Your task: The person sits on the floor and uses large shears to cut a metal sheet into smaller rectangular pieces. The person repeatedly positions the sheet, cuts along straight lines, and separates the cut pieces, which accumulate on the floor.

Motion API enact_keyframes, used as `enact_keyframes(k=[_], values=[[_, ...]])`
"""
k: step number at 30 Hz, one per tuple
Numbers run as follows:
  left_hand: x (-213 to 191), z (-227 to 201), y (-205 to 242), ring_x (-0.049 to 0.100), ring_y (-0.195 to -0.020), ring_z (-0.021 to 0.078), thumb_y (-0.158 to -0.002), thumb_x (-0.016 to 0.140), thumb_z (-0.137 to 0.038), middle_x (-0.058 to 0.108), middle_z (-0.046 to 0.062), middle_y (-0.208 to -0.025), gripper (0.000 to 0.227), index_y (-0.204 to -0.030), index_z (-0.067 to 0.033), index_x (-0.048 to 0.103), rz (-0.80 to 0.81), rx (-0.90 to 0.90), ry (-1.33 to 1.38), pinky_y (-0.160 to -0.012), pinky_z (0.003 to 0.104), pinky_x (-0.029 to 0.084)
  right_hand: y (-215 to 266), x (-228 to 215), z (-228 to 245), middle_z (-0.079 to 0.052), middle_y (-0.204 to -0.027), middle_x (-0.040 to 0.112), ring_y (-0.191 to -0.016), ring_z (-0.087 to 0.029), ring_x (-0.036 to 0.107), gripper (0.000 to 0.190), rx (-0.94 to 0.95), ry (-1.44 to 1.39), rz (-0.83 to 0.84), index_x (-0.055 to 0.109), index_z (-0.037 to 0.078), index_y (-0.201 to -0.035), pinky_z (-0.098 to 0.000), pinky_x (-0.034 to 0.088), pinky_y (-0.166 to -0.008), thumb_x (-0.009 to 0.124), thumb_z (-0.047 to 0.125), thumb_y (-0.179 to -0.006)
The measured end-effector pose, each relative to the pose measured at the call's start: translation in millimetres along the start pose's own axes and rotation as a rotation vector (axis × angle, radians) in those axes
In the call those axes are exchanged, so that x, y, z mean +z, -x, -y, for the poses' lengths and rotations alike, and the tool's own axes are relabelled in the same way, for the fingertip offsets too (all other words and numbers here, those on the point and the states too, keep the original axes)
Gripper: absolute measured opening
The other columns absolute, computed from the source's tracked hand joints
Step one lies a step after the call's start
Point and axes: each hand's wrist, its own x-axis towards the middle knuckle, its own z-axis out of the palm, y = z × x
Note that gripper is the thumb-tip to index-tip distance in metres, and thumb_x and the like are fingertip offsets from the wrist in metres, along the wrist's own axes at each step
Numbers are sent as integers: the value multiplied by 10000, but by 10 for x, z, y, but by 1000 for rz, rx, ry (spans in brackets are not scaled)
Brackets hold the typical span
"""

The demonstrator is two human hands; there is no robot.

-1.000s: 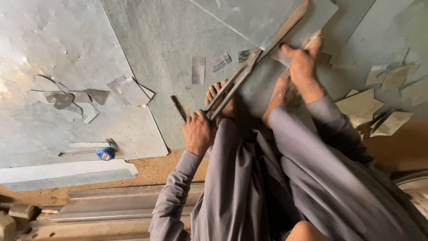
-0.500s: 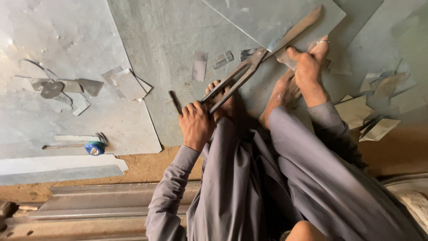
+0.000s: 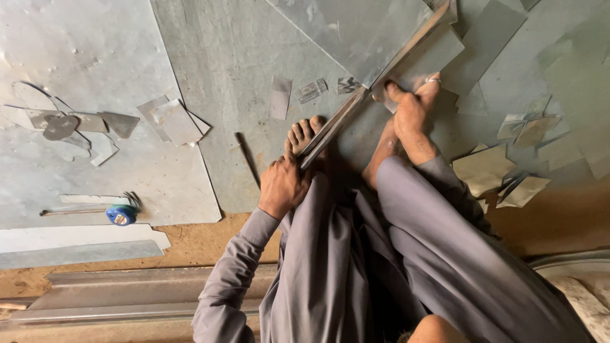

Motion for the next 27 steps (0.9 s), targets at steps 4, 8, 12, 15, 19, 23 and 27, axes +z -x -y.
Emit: enact_keyframes(k=[4, 8, 12, 15, 19, 23, 27], values=[[60, -12, -12, 682, -771, 448, -825, 667, -339, 693, 281, -806, 885, -1402, 250, 347, 15, -52, 3, -691, 510, 556, 43, 13, 61, -131, -1318, 549, -1240, -223, 514, 852, 6, 52, -27, 340, -37, -1480, -350, 419, -1096, 874, 125, -835], [155, 37, -43, 692, -742, 445, -861, 640, -329, 687, 283, -783, 840, -1400, 250, 357, 18, -96, 4, -711, 497, 569, -14, 9, -5, -162, -1320, 524, -1247, -237, 489, 869, 13, -20, -21, 334, -54, -1486, -353, 405, -1108, 875, 98, -823], [278, 178, -93, 686, -710, 456, -786, 680, -332, 680, 289, -761, 805, -1307, 234, 442, -64, -52, -8, -661, 509, 559, -88, 37, -125, -173, -1379, 510, -1297, -244, 468, 850, -4, 8, -40, 350, -88, -1458, -351, 363, -1139, 886, 49, -813], [396, 283, -139, 686, -704, 452, -813, 691, -365, 683, 285, -766, 647, -1146, 167, 531, -105, -53, -18, -649, 514, 558, -134, 52, -191, -169, -1412, 483, -1327, -244, 437, 865, -37, 11, -45, 316, -96, -1467, -351, 327, -1151, 882, 11, -821], [492, 348, -184, 690, -701, 447, -843, 678, -373, 689, 279, -778, 494, -1010, 79, 568, -125, -75, -46, -643, 513, 564, -120, 82, -212, -163, -1414, 486, -1307, -243, 461, 838, -62, -63, -26, 314, -74, -1460, -356, 366, -1144, 831, -44, -802], [464, 310, -160, 688, -692, 444, -845, 679, -381, 694, 264, -780, 462, -997, 45, 586, -158, -69, -72, -619, 518, 553, -68, -6, -100, -165, -1359, 545, -1221, -248, 552, 705, -43, -233, 57, 405, -33, -1392, -367, 445, -1100, 767, -98, -790], [349, 159, -141, 679, -637, 420, -818, 682, -533, 687, 232, -732, 649, -1059, 62, 593, -188, -35, -164, -544, 507, 538, 8, -335, 107, -117, -1318, 532, -1207, -207, 556, 626, -137, -341, 133, 393, 25, -1376, -352, 509, -1050, 708, -116, -854]])
